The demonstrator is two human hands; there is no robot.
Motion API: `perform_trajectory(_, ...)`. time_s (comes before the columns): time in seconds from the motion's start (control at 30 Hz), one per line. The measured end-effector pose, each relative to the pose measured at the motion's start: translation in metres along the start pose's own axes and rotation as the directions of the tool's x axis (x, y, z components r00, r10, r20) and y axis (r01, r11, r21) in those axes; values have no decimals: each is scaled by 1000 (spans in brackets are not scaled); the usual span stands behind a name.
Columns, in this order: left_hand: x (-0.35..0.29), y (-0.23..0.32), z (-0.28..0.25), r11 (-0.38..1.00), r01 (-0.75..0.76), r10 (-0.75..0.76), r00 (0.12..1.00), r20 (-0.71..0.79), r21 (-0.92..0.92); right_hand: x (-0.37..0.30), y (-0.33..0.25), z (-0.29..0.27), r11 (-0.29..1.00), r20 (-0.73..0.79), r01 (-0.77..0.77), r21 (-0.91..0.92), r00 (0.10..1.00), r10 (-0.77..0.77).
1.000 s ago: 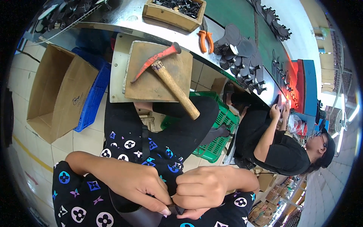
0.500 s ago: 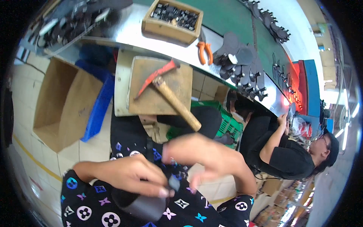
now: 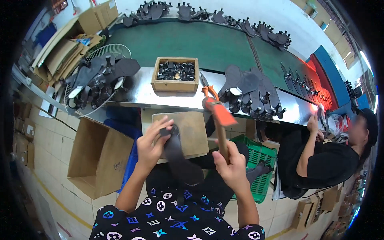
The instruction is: Assembling shoes on a production line by hammering nails into straps and soles.
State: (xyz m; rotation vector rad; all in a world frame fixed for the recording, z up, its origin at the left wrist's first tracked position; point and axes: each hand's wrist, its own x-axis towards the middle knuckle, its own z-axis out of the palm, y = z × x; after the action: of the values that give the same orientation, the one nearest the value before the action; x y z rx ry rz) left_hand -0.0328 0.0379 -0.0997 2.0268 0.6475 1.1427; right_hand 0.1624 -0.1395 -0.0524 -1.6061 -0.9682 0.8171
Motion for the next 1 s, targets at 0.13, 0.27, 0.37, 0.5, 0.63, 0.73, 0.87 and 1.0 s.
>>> perform_trajectory(0.13,5,-50,20,903,-32,20,999,33,429,-16,-6,13,914,3,301,-274,950,-312)
perform_trajectory(0.27,2,-47,12,821,0,-99,985,141,571,-20,2,33,923,63,251,-292,968,-243)
perform_trajectory(0.37,-2,-51,1,801,56,-198,965,175,596,-31,-38,25,700,0,528,-481,798,-603)
perform_trajectory(0.5,6,-54,0,830,26,-163,966,198,558,-43,-74,30,614,-252,772,165,635,-730)
perform_trajectory(0.63,2,-63,2,853,46,-183,959,216,520,-1,-6,60,768,-6,353,-535,907,-421)
perform_trajectory(0.73,11,-70,-4,869,53,-176,962,208,491,-34,-80,20,693,-65,445,-567,815,-576)
perform_trajectory(0.87,8,-64,-5,886,43,-158,964,213,463,-27,-21,25,468,14,611,-638,618,-786)
perform_trajectory(1.0,9,-62,3,899,-9,-87,976,199,438,-9,-36,32,773,-23,337,-537,910,-413)
